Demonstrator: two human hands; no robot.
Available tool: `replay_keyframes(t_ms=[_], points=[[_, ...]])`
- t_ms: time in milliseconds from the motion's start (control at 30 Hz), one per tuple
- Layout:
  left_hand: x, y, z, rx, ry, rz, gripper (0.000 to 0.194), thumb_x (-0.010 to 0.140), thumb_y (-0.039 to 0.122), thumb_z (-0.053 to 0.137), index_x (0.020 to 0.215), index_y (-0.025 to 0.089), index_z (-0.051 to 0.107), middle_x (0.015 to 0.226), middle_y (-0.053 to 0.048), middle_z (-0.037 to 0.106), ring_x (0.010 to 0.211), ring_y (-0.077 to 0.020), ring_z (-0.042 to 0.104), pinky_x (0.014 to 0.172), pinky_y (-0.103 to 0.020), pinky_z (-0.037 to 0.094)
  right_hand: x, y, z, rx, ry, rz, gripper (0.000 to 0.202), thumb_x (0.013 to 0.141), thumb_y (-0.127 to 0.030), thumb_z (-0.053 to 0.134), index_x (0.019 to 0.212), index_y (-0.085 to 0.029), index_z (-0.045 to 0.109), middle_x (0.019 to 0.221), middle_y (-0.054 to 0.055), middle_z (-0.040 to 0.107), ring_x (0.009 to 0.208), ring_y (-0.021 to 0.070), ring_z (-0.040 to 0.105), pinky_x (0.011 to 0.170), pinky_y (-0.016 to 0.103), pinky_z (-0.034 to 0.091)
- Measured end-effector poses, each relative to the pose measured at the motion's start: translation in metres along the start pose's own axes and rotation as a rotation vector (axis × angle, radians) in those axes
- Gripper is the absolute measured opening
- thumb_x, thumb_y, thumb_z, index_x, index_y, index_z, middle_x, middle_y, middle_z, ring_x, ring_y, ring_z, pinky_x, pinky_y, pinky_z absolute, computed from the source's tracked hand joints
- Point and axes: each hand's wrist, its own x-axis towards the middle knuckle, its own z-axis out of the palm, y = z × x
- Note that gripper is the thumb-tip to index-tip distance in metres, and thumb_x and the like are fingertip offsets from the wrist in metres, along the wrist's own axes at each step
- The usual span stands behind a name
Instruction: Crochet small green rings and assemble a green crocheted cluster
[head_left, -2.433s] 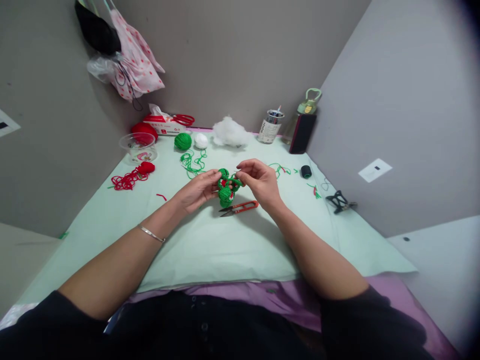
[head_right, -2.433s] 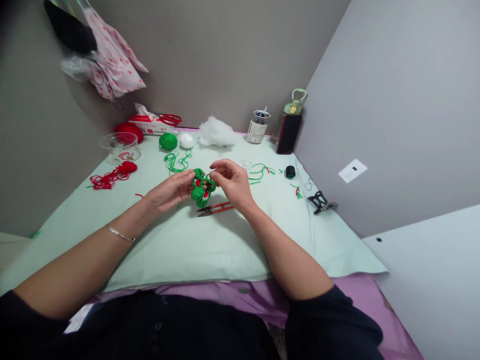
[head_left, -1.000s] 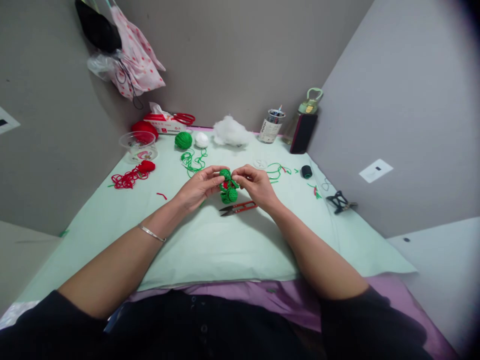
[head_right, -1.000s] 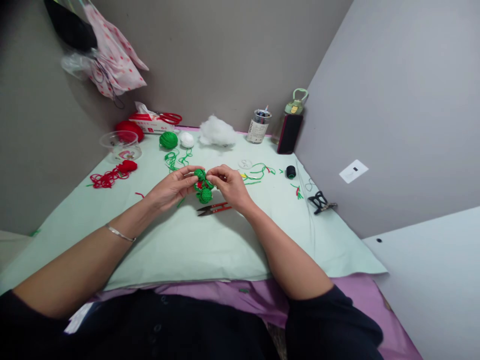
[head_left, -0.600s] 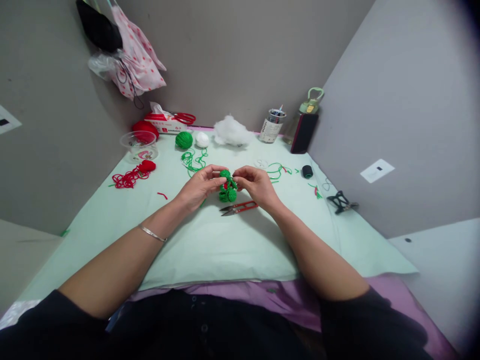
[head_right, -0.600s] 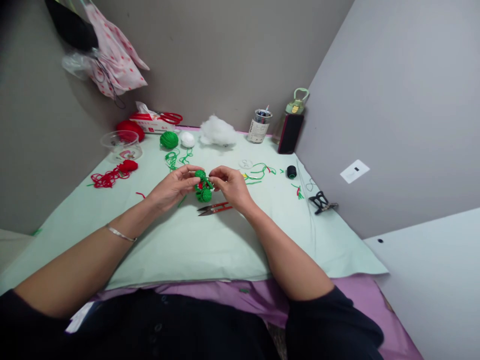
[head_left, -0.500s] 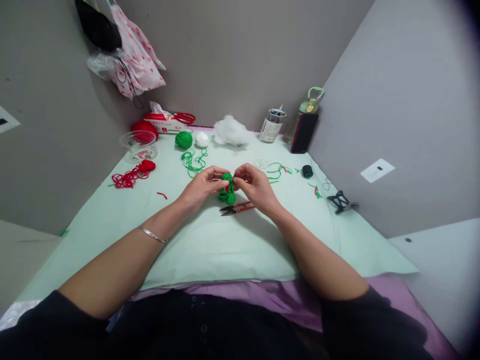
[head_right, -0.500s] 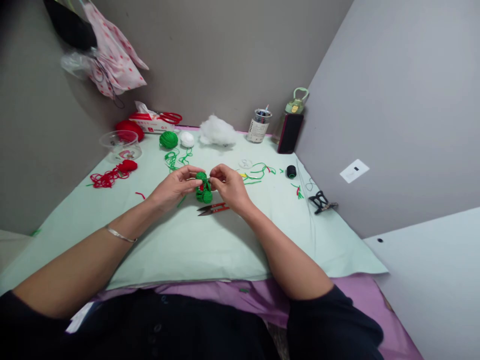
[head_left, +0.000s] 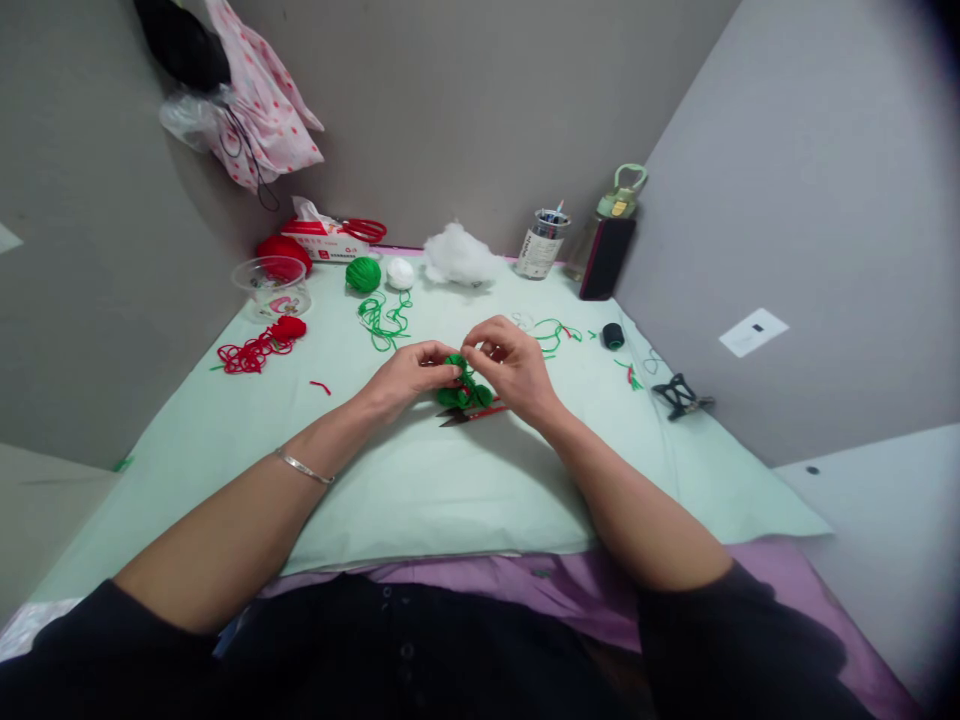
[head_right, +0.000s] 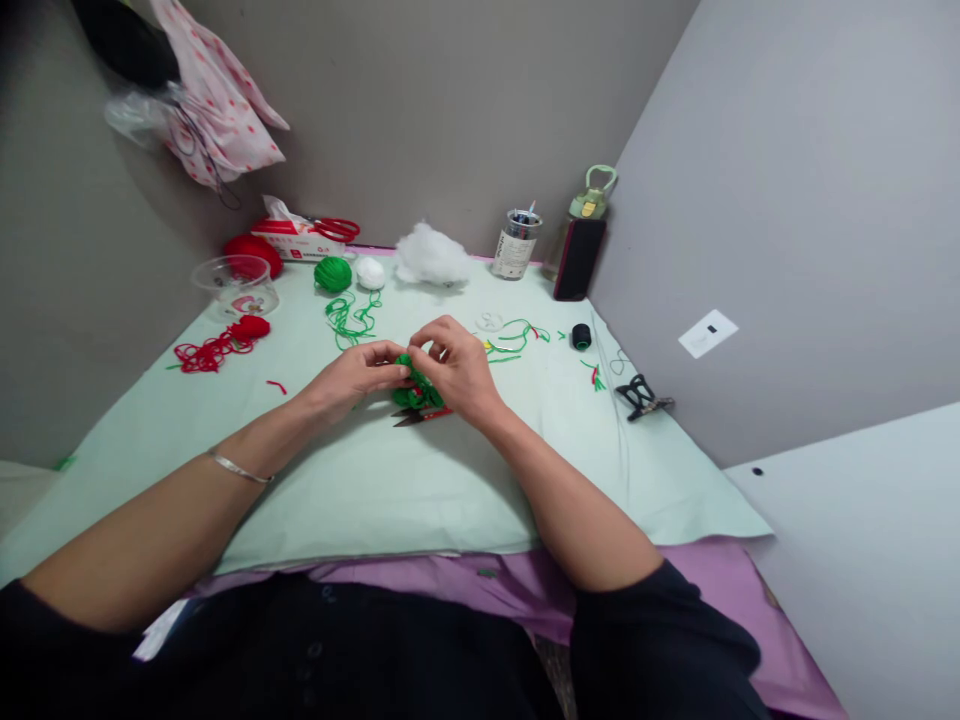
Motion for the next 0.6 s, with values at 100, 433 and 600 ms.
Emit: replay_keyframes(t_ms=[100,433,600], points=[[0.001,-0.003,-0.001,0.008,-0.012,-0.011,0.027,0.072,0.028,0.084,0.094,0.015,0.073,0.082,-0.005,0.072,0.076,-0.0178,0.066,0.080,-0.034,0.049,0.005,0.001,-0.004,0.268,0.062,0.195,0.014,0.082,-0.034,0.068,0.080,-0.020,0.064,0.078,0.001,0.066,0.053,0.0091,0.048,0.049,0.025,0.037],[-0.003,0.001,0.006,-0.018,-0.192,-0.032,0.029,0.076,0.033,0.084,0.096,0.016,0.073,0.079,-0.004,0.072,0.069,-0.0161,0.065,0.071,-0.030,0.048,0.013,-0.002,-0.019,0.684,-0.084,0.410,0.042,0.073,-0.050,0.079,0.078,-0.023,0.047,0.053,-0.012,0.029,0.043,0.0057,0.022,0.040,0.021,0.019],[-0.002,0.000,0.005,-0.083,-0.157,-0.063,0.028,0.075,0.034,0.084,0.095,0.017,0.075,0.084,-0.005,0.073,0.073,-0.0171,0.067,0.076,-0.033,0.050,0.018,0.000,-0.029,0.709,-0.052,0.401,0.032,0.077,-0.040,0.076,0.082,-0.023,0.049,0.059,-0.009,0.035,0.048,0.0069,0.028,0.045,0.022,0.026]])
